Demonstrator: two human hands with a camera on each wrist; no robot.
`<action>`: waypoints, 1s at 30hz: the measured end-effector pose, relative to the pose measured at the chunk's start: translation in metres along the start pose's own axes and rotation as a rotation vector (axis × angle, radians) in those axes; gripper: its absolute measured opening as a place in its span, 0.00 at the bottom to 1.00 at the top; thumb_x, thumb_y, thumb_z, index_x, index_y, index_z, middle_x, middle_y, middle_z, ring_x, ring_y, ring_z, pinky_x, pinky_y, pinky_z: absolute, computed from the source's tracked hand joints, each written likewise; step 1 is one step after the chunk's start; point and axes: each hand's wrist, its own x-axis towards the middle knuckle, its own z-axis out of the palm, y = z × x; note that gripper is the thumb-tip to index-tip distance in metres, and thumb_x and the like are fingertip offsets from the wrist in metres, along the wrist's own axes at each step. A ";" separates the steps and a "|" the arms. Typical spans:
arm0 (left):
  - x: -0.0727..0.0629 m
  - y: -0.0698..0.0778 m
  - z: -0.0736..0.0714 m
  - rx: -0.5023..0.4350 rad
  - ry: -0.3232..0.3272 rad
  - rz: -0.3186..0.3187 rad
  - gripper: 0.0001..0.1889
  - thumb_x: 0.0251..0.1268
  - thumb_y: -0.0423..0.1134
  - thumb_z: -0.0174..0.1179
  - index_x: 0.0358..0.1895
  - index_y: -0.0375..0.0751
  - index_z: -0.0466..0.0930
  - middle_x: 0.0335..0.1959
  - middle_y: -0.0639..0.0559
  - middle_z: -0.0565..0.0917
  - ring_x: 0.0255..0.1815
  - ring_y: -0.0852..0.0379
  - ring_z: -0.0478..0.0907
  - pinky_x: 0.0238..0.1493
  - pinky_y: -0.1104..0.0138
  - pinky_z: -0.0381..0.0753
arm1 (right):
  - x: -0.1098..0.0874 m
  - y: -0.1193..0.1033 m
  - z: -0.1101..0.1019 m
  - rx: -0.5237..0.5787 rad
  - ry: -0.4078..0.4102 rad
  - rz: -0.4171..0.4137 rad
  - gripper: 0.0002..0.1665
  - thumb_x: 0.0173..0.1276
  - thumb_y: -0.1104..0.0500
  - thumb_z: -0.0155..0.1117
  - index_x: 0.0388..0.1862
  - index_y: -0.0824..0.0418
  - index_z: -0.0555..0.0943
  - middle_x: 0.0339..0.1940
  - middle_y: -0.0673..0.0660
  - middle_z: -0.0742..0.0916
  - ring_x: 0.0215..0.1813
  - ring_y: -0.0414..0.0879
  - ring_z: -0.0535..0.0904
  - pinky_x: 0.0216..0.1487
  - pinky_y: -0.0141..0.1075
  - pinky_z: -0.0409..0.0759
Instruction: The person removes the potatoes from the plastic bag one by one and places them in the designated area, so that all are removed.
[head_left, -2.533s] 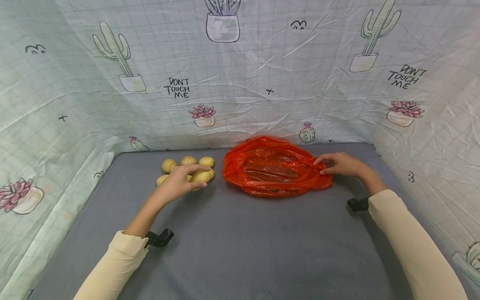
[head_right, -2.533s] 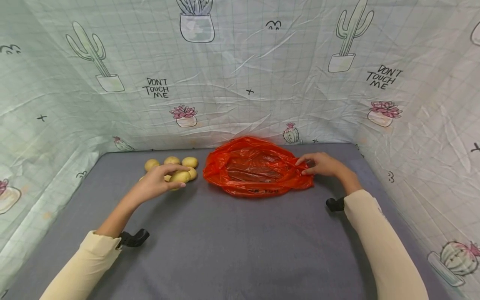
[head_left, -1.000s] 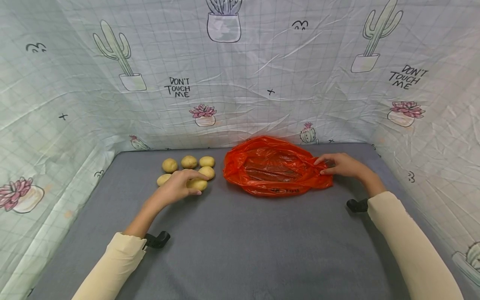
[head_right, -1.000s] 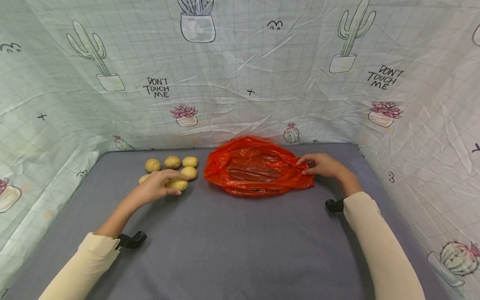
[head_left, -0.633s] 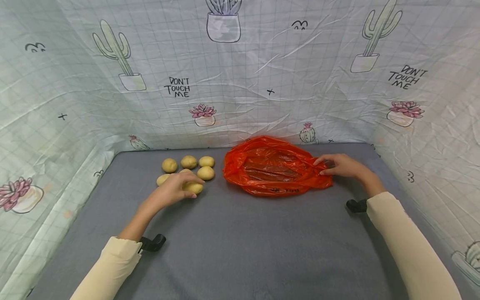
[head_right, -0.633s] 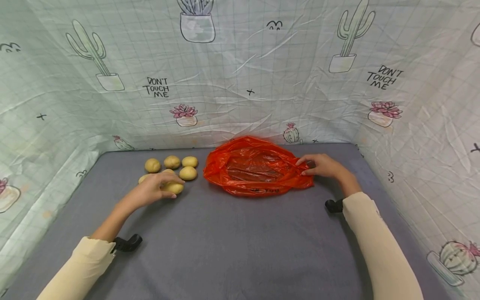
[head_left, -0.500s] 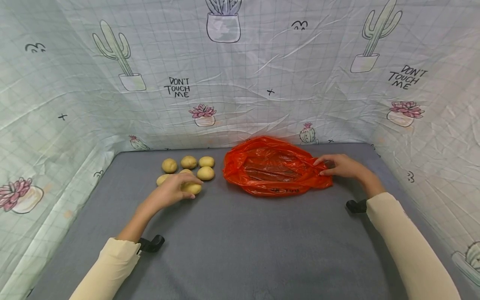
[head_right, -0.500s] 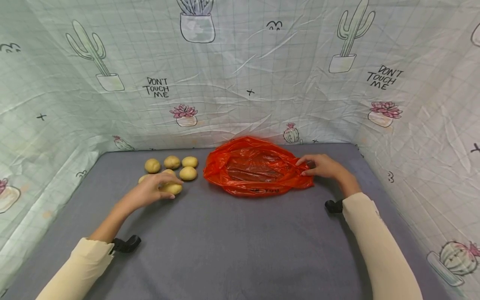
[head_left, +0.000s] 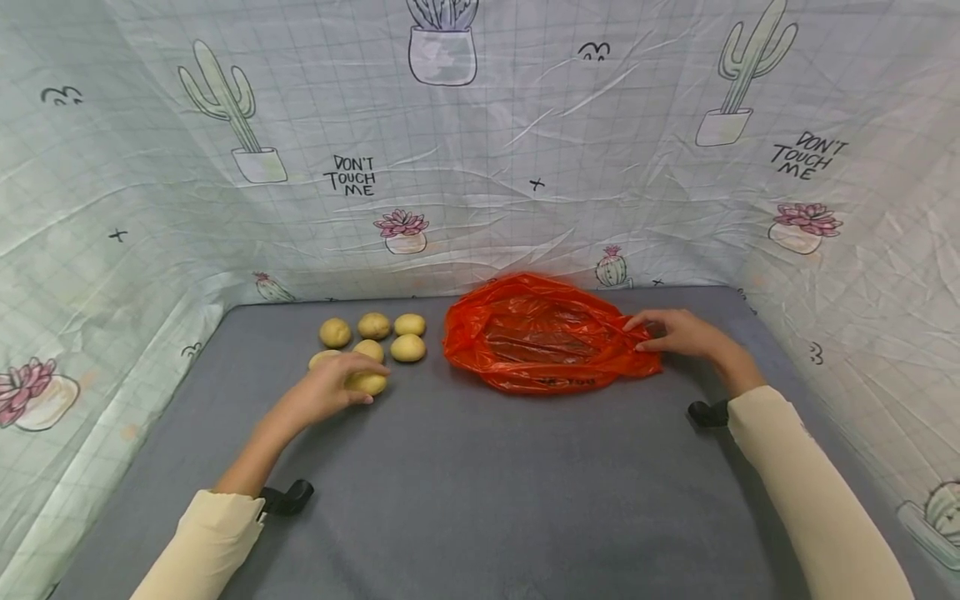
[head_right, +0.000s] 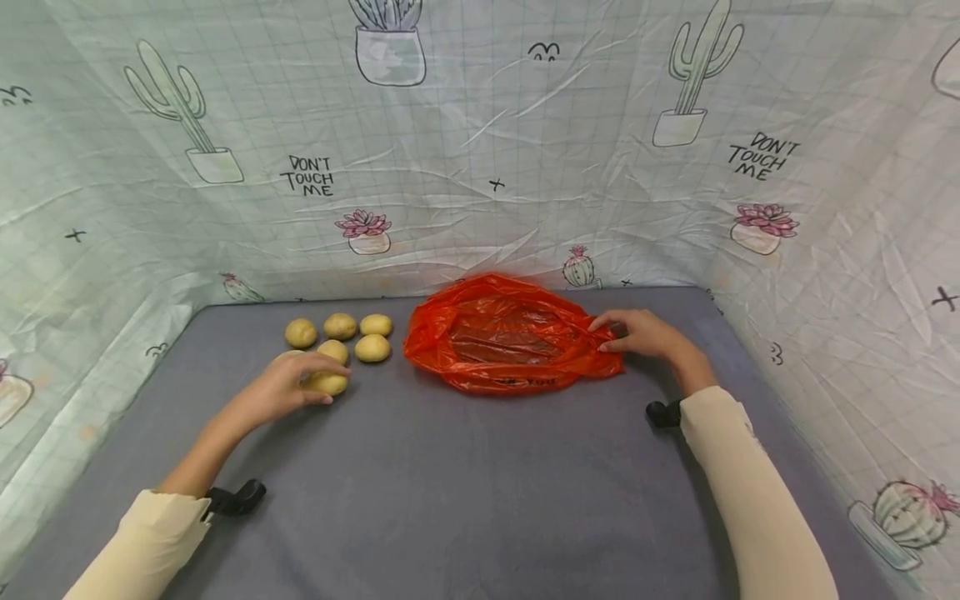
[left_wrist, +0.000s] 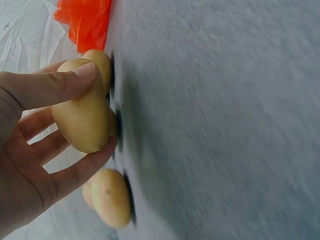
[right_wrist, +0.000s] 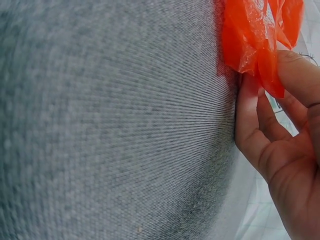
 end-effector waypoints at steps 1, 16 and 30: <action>-0.003 -0.002 0.000 0.012 0.004 -0.004 0.23 0.50 0.25 0.76 0.53 0.37 0.87 0.53 0.44 0.87 0.57 0.42 0.81 0.55 0.48 0.78 | 0.000 0.000 0.000 0.002 -0.001 0.000 0.20 0.68 0.55 0.73 0.58 0.54 0.84 0.60 0.63 0.85 0.54 0.55 0.80 0.57 0.54 0.76; -0.037 -0.023 -0.010 0.133 0.057 0.011 0.24 0.43 0.24 0.78 0.49 0.41 0.88 0.50 0.45 0.88 0.54 0.39 0.82 0.54 0.45 0.79 | 0.000 0.002 0.003 -0.006 0.010 0.004 0.21 0.67 0.54 0.73 0.58 0.54 0.84 0.59 0.63 0.85 0.48 0.51 0.77 0.51 0.47 0.76; -0.045 -0.039 -0.015 0.183 0.025 0.060 0.26 0.42 0.18 0.75 0.50 0.39 0.88 0.53 0.43 0.87 0.57 0.40 0.81 0.59 0.44 0.69 | 0.000 -0.001 0.001 0.001 0.007 0.022 0.21 0.67 0.55 0.73 0.59 0.54 0.84 0.61 0.62 0.84 0.53 0.54 0.79 0.56 0.53 0.75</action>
